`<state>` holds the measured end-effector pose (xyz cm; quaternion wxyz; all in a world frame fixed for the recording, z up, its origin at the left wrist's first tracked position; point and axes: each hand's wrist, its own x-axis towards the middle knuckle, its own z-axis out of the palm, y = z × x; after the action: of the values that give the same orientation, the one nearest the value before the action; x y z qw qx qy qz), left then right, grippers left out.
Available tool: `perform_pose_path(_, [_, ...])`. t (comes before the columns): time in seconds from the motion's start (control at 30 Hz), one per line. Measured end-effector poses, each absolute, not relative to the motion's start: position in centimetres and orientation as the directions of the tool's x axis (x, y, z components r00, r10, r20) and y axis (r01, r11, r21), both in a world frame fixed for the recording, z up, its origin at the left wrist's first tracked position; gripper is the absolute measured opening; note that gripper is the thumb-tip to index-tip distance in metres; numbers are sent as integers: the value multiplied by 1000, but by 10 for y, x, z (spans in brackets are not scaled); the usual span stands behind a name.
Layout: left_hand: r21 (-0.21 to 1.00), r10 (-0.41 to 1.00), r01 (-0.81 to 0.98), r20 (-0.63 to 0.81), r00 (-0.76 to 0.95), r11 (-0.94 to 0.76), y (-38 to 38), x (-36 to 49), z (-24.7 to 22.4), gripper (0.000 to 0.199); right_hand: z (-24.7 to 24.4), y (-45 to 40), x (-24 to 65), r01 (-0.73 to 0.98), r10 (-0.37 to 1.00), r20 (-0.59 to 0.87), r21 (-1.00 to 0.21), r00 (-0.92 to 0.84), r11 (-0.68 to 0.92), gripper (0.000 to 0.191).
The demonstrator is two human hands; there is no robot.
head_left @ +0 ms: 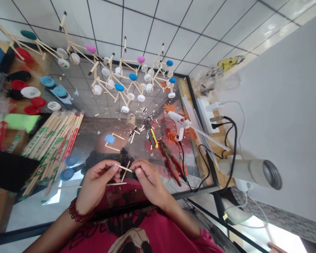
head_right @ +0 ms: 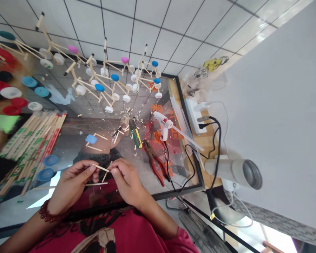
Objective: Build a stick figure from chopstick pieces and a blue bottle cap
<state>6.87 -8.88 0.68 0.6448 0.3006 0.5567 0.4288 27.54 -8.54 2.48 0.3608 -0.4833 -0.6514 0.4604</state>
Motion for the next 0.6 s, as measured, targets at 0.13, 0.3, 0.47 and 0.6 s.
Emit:
perform_pose_path(0.13, [838,876,-279,-481,27,469,-86,69,7,42,27,-84,273,253,962,-23,-966,-271,48,17])
perform_pose_path(0.3, [985,980,-14,-170,102,172,-90,65,14,27,28,-86,273,283,966,19,-955,-259,94,31])
perform_pose_path(0.47, [904,943,308,224,246,-295,-112,47,26,24,27,-97,280,266,811,189,-883,-554,388,30])
perform_pose_path(0.6, [775,929,514,327,174,-369,-133,12,21,18,21,-103,293,523,859,193,-723,-473,451,25])
